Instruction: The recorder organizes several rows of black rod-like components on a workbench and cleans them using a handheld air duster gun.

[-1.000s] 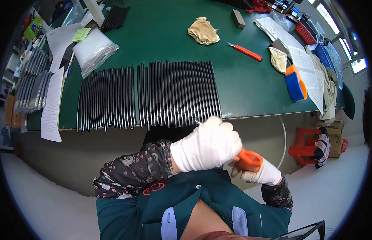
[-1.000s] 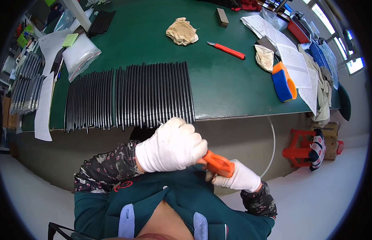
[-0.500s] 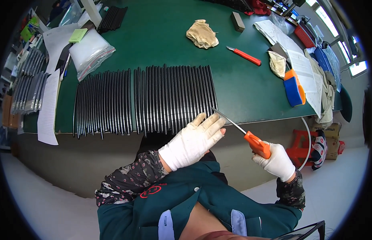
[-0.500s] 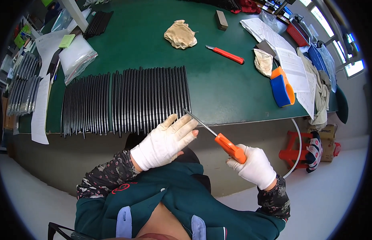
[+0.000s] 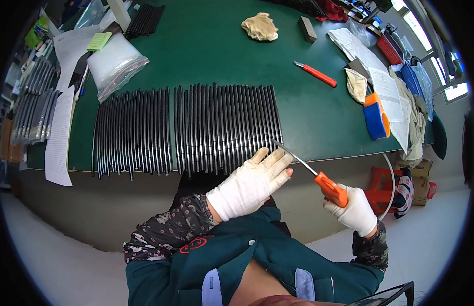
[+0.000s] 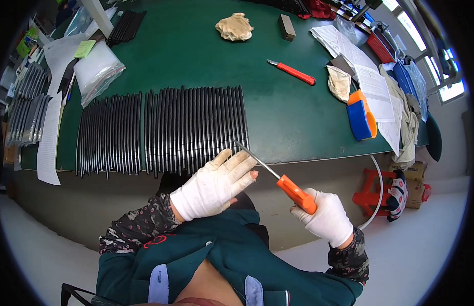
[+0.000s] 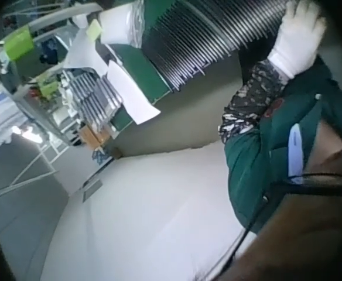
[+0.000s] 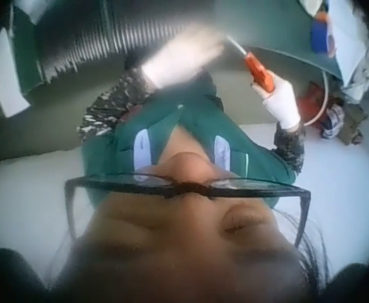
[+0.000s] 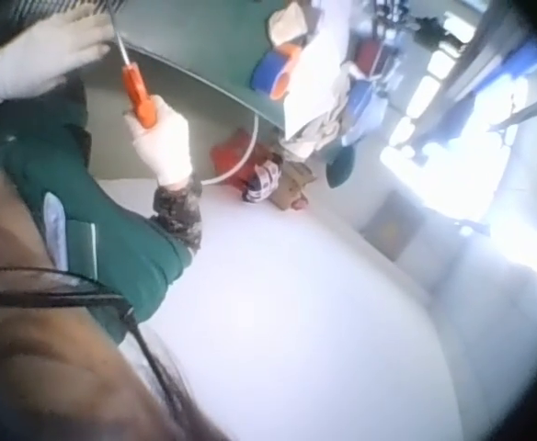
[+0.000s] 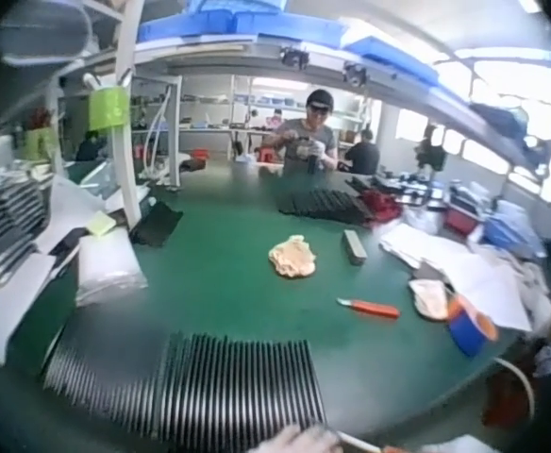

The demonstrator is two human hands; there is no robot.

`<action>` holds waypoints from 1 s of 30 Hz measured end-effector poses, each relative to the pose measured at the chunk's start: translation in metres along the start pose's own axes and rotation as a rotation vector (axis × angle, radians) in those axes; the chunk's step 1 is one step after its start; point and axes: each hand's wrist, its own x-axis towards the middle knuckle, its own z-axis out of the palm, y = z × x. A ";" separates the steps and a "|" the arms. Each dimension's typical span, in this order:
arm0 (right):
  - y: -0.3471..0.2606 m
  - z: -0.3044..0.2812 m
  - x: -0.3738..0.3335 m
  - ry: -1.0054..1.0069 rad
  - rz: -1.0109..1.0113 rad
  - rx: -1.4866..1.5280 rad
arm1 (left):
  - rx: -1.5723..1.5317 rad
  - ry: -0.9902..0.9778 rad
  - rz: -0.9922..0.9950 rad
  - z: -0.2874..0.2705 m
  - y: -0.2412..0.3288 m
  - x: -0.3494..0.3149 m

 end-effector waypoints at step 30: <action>-0.050 0.011 0.038 -0.076 -0.196 -0.136 | 0.032 0.075 -0.088 -0.033 -0.027 -0.067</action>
